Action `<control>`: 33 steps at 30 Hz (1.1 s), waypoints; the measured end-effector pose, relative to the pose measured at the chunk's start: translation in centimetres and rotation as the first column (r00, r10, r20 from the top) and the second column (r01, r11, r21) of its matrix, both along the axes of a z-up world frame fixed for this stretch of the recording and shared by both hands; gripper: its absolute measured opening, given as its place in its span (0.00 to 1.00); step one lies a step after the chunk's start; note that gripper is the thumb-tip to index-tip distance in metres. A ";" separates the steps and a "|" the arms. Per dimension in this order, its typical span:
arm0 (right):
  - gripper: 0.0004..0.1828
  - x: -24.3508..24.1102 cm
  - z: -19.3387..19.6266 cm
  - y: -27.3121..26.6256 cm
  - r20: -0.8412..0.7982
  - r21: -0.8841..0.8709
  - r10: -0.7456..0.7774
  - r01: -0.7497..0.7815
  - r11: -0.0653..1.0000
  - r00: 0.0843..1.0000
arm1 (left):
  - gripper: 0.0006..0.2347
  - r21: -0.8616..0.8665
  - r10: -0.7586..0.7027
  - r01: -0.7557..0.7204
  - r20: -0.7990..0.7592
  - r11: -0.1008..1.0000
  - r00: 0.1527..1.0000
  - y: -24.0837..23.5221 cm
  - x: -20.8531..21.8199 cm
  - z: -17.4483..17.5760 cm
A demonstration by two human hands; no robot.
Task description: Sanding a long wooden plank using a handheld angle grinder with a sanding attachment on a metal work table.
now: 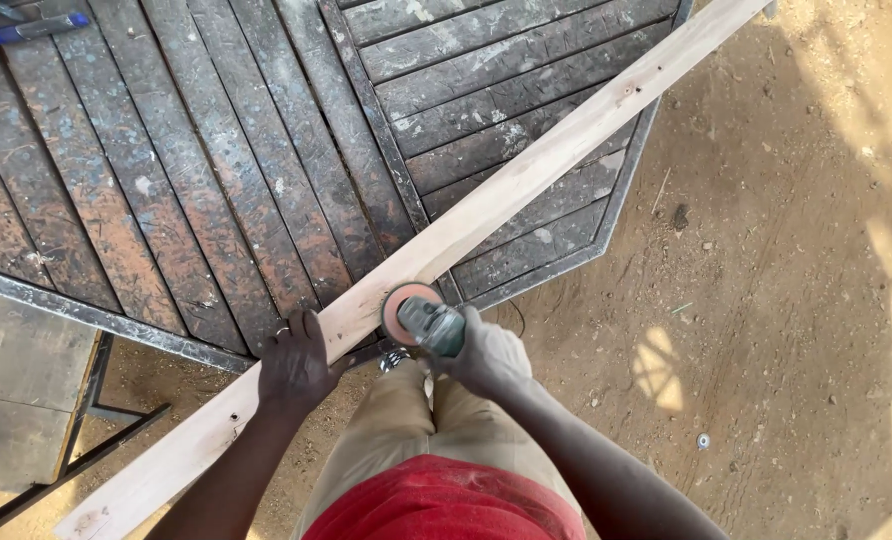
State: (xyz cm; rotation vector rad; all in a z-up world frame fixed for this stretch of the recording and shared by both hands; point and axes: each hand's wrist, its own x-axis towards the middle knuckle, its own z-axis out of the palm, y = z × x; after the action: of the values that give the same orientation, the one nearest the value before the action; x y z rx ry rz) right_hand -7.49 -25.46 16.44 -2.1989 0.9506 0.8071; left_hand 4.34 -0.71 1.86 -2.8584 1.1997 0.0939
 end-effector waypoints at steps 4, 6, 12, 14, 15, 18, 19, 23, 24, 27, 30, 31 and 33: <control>0.42 0.4 -0.5 -6.7 -0.011 -0.124 -0.102 0.100 0.987 0.995 | 0.41 0.054 -0.013 0.008 0.094 0.999 0.996 0.8 0.1 -2.2; 0.38 0.3 -0.1 -10.4 0.060 -0.199 -0.269 0.276 0.940 0.961 | 0.42 0.113 0.006 0.015 -0.180 0.993 0.984 2.0 0.3 -2.8; 0.25 -1.5 3.9 -15.4 0.095 -0.264 -0.411 0.422 0.868 0.906 | 0.40 0.014 -0.104 0.104 0.041 0.995 0.994 10.8 -2.3 -1.7; 0.21 -3.9 3.2 -15.9 0.169 -0.170 -0.469 0.494 0.853 0.867 | 0.38 0.084 -0.063 0.061 0.010 0.995 0.998 13.4 -3.4 -1.2; 0.17 -5.1 2.7 -16.0 0.232 -0.067 -0.525 0.552 0.831 0.819 | 0.37 0.160 -0.016 0.018 -0.019 0.987 1.000 14.9 -3.8 -0.9; 0.29 -5.0 5.7 -13.9 -0.002 -0.248 -0.523 0.506 0.826 0.852 | 0.39 0.196 -0.001 -0.008 0.046 0.981 0.999 22.2 -5.9 -5.9; 0.29 -5.7 4.8 -14.2 0.000 -0.246 -0.524 0.508 0.826 0.852 | 0.39 0.197 -0.002 -0.007 0.048 0.980 0.999 22.7 -7.0 -6.1; 0.29 -5.9 3.6 -15.0 0.024 -0.224 -0.510 0.502 0.836 0.860 | 0.20 0.139 0.105 -0.171 0.393 0.975 0.913 21.8 -8.4 -8.2; 0.36 -5.3 3.9 -15.0 -0.044 -0.254 -0.502 0.477 0.842 0.864 | 0.06 0.007 0.125 -0.144 0.463 0.990 0.877 21.1 -8.5 -8.9; 0.41 -3.9 3.1 -15.9 -0.098 -0.235 -0.448 0.417 0.878 0.888 | 0.38 -0.050 0.014 -0.016 -0.022 0.999 1.000 8.8 -6.0 0.3; 0.47 -1.7 2.2 -16.4 -0.089 -0.197 -0.392 0.370 0.908 0.916 | 0.42 -0.048 -0.113 0.116 0.064 0.992 0.992 -3.9 -4.0 1.9; 0.47 -1.1 1.6 -17.1 -0.093 -0.193 -0.379 0.357 0.914 0.921 | 0.42 -0.043 -0.100 0.102 0.062 0.994 0.993 -7.6 -3.4 1.4; 0.47 0.3 0.3 -18.8 -0.071 -0.133 -0.303 0.292 0.947 0.950 | 0.46 -0.219 -0.127 0.102 -0.103 0.970 0.986 -15.1 -1.8 0.3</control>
State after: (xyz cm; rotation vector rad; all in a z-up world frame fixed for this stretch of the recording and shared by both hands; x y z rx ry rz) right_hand -7.21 -44.26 16.77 -2.0613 1.3714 0.7258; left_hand 2.57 -15.81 2.16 -2.9920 1.4805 0.1384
